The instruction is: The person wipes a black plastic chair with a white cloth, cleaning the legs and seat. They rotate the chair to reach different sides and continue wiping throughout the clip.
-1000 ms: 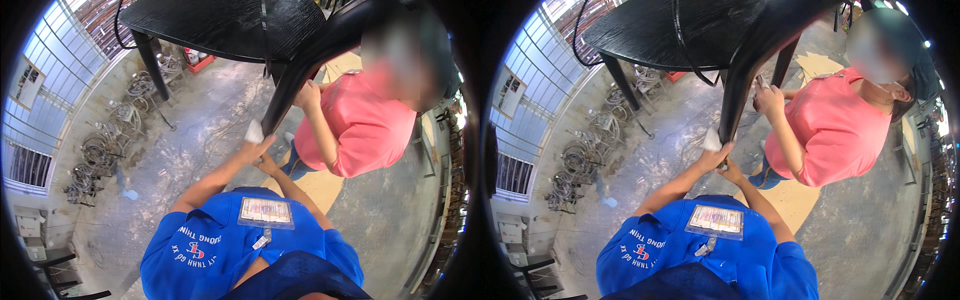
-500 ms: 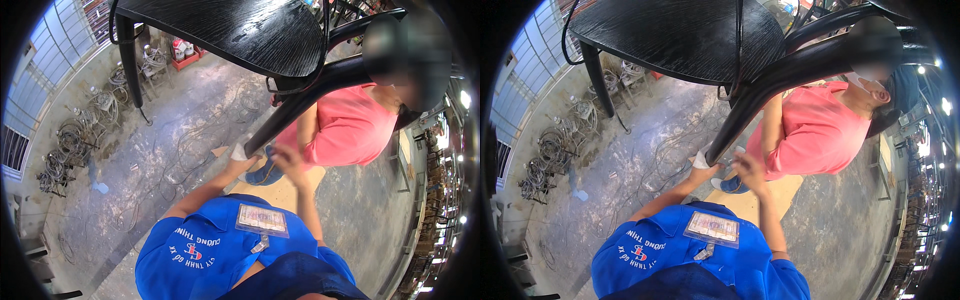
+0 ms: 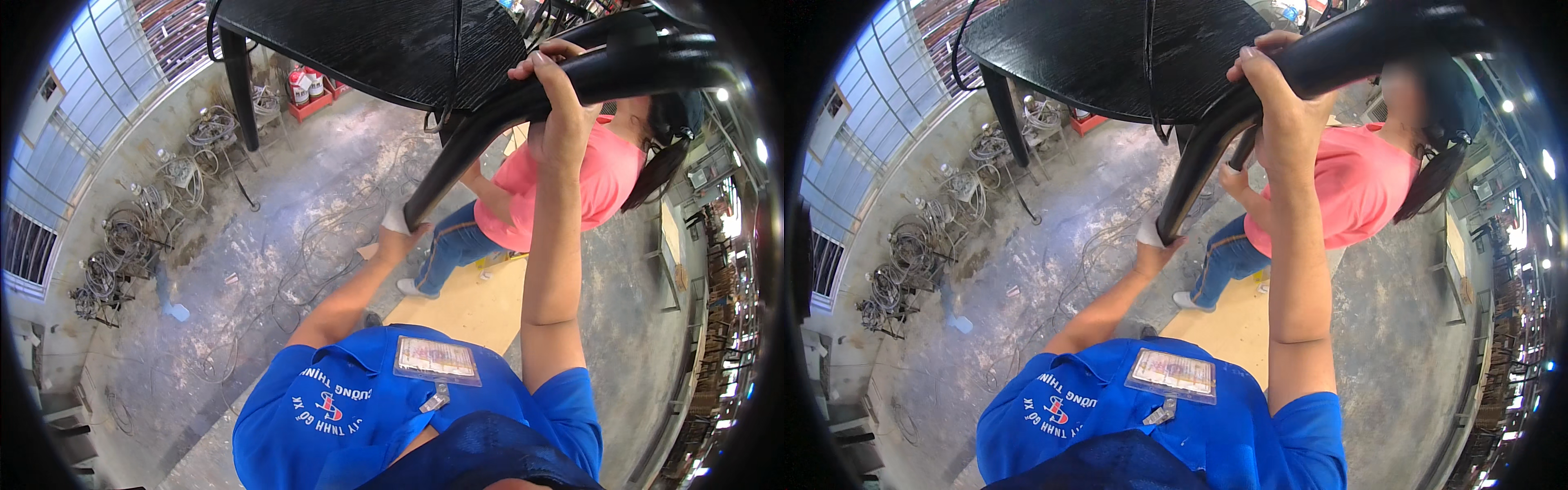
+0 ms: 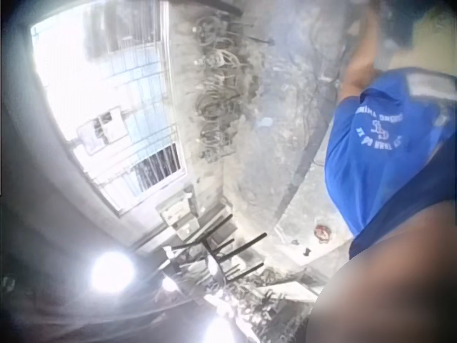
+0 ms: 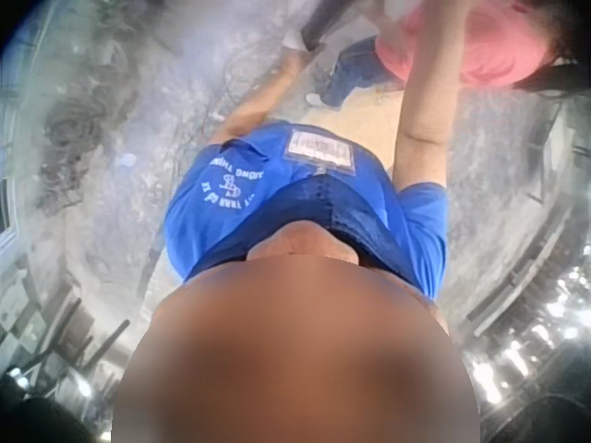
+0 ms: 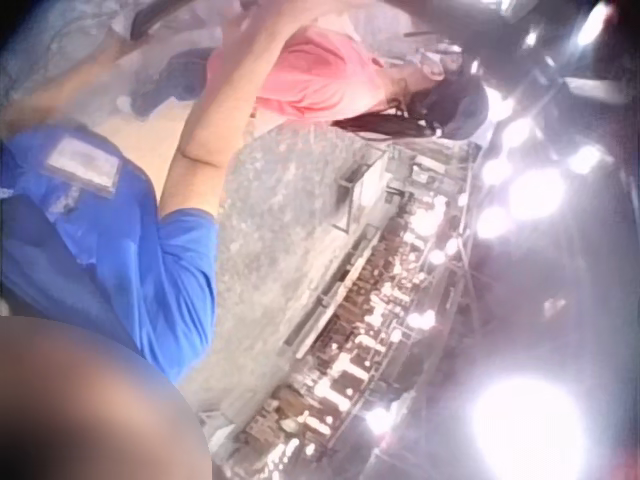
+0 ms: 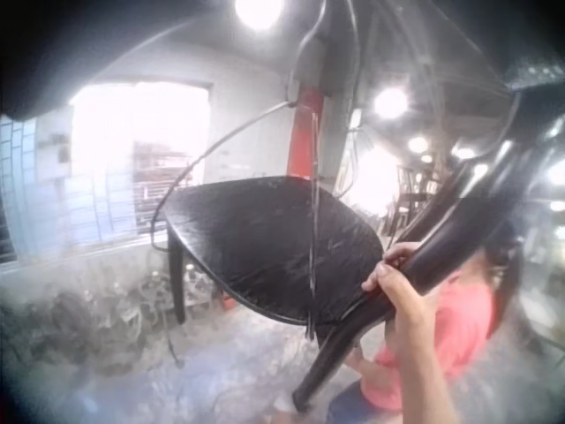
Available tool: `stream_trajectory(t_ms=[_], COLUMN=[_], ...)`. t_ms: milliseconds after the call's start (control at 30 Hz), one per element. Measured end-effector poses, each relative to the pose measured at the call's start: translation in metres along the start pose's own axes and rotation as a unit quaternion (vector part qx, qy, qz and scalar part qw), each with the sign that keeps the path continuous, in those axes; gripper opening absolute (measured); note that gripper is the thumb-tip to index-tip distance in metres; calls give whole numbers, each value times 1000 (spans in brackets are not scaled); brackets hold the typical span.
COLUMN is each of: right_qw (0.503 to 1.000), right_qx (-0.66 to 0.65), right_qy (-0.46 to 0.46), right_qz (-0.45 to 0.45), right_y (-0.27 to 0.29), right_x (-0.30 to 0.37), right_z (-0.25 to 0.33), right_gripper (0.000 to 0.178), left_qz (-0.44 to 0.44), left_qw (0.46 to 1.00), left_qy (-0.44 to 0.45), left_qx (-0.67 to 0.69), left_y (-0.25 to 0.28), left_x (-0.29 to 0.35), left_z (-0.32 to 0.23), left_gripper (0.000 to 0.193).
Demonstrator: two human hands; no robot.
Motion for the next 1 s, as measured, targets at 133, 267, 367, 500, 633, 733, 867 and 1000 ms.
stream_trajectory(t_ms=[133,267,367,500,633,733,867,1000], right_qw=[999,998,997,996,994,995,996,994], right_qx=[-25,-57,-67,-76,-104,-85,-29,-65], right_qy=[31,-12,-24,-35,-26,-41,-78,-72], right_qz=[-5,7,28,41,6,-36,-15,-43], right_y=[3,4,12,24,30,37,45,54], right_x=[6,1,-2,-7,-5,6,28,39], right_z=[-8,-18,-19,-14,-10,-26,-57,-64], right_gripper=[19,24,24,25,26,27,28,23], left_qz=[13,-8,-13,24,100,109,10,65], left_qw=[993,981,988,996,989,979,985,996], left_qy=[-118,-189,-156,-86,-109,-171,-169,-58], left_qx=[-5,48,3,-19,18,34,33,0], left_y=[16,11,-1,-5,-16,-32,-25,-28], left_x=[-27,-64,-43,18,16,-22,-24,46], left_z=[-17,-52,-31,30,22,-30,-47,43], left_gripper=[54,46,54,57,65,59,57,65])
Point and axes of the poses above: each hand's wrist, its own x-axis away from the middle knuckle, its own y-axis out of the back of the hand, z = x × y, the point moved 10 cm from there along -x, towards the middle knuckle, and after that the axes turned 13 degrees about -x, right-handed, at the moved point
